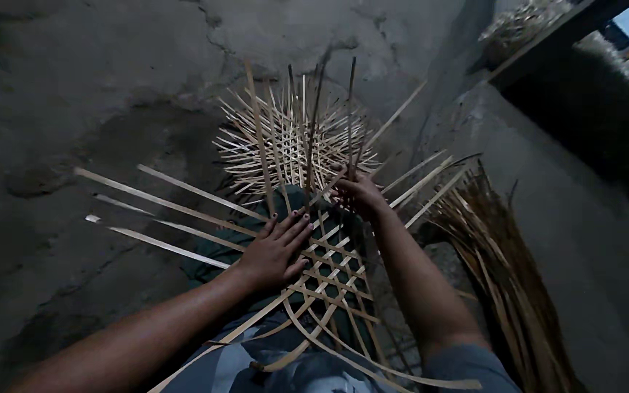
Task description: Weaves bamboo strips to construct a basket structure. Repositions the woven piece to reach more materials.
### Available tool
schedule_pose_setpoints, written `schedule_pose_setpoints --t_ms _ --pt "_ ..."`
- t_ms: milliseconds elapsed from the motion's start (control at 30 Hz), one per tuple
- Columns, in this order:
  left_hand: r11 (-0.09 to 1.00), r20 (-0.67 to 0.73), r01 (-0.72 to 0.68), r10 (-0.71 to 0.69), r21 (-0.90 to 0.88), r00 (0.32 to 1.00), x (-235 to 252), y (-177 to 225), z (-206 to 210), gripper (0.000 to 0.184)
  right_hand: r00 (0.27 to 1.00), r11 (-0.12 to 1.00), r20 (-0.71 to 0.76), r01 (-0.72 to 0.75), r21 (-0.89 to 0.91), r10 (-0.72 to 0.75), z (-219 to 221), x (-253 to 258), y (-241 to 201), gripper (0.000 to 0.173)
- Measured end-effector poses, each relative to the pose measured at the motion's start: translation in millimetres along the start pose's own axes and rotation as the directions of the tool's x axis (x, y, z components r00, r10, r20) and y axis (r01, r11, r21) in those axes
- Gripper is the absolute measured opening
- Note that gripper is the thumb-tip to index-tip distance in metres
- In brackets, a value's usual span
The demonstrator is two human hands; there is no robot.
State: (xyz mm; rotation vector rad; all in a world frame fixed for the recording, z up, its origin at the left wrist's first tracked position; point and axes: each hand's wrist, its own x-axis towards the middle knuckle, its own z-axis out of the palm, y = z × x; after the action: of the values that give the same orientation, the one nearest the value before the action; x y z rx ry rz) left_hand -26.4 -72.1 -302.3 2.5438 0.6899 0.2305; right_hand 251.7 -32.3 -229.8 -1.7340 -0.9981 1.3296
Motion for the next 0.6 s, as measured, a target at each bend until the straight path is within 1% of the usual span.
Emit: schedule_pose_setpoints --t_ms 67,100,133,167,200,233,267,300,333,367,400,467,500,533,567,600 --pt "1.0 -0.008 -0.006 0.006 0.001 1.0 -0.4 -0.3 0.6 0.07 0.977 1.0 0.214 -0.007 0.015 0.003 -7.2 -4.7 0.6 0.052" --pt "1.0 -0.003 -0.007 0.007 -0.001 1.0 -0.5 -0.1 0.7 0.07 0.955 0.999 0.295 0.002 0.032 -0.011 -10.4 -6.7 3.5 0.051" --pt "1.0 0.005 -0.01 0.011 -0.005 1.0 -0.3 0.1 0.5 0.069 0.942 0.999 0.335 0.005 0.053 -0.023 -11.8 -8.6 6.9 0.048" --pt "1.0 0.011 -0.014 0.014 -0.007 1.0 -0.2 0.4 0.4 0.069 0.943 0.997 0.333 0.006 0.071 -0.029 -11.5 -11.4 10.0 0.043" --pt "1.0 0.007 -0.019 0.019 -0.011 1.0 -0.3 0.4 0.6 0.069 0.962 0.996 0.27 0.008 0.088 -0.031 -9.1 -14.9 13.3 0.038" --pt "1.0 -0.009 -0.022 0.021 -0.014 1.0 -0.4 -0.1 1.4 0.068 0.988 0.993 0.147 0.041 0.108 -0.057 -4.2 -19.7 17.7 0.032" --pt "1.0 -0.022 -0.021 0.021 -0.016 1.0 -0.2 -0.8 2.2 0.068 0.993 0.98 0.012 0.114 0.162 -0.118 1.7 -24.6 23.4 0.031" --pt "1.0 -0.023 -0.019 0.019 -0.01 1.0 -0.1 -1.2 2.3 0.068 0.972 0.95 -0.121 0.226 0.217 -0.203 10.0 -29.7 28.6 0.031" --pt "1.0 -0.014 -0.013 0.013 0.001 1.0 0.1 -0.8 1.9 0.068 0.936 0.91 -0.213 0.329 0.253 -0.279 15.9 -35.8 32.5 0.032" --pt "1.0 -0.004 -0.009 0.009 0.009 1.0 0.7 -0.1 1.8 0.069 0.895 0.874 -0.27 0.421 0.243 -0.355 19.5 -42.3 34.4 0.032" --pt "1.0 -0.005 -0.006 0.006 0.013 1.0 1.6 0.2 2.1 0.068 0.848 0.84 -0.292 0.506 0.196 -0.443 21.0 -45.6 34.5 0.03" --pt "1.0 0.009 -0.001 0.001 0.017 1.0 2.4 1.4 2.2 0.068 0.803 0.822 -0.208 0.569 -0.014 -0.559 17.9 -49.9 28.1 0.028" --pt "1.0 0.014 0.001 -0.001 0.016 1.0 2.3 1.8 1.8 0.068 0.812 0.832 -0.182 0.537 -0.138 -0.554 15.6 -51.8 20.7 0.035" --pt "1.0 0.015 0.001 -0.001 0.017 1.0 2.3 2.1 1.3 0.069 0.821 0.835 -0.207 0.47 -0.286 -0.532 13.4 -54.9 12.6 0.048" --pt "1.0 0.007 -0.002 0.002 0.019 1.0 1.9 2.1 0.9 0.069 0.808 0.815 -0.255 0.407 -0.413 -0.532 11.2 -59.8 5.9 0.059" --pt "1.0 -0.017 -0.005 0.006 0.016 1.0 0.8 1.8 1.4 0.069 0.778 0.8 -0.31 0.374 -0.469 -0.546 9.5 -67.2 3.1 0.064"
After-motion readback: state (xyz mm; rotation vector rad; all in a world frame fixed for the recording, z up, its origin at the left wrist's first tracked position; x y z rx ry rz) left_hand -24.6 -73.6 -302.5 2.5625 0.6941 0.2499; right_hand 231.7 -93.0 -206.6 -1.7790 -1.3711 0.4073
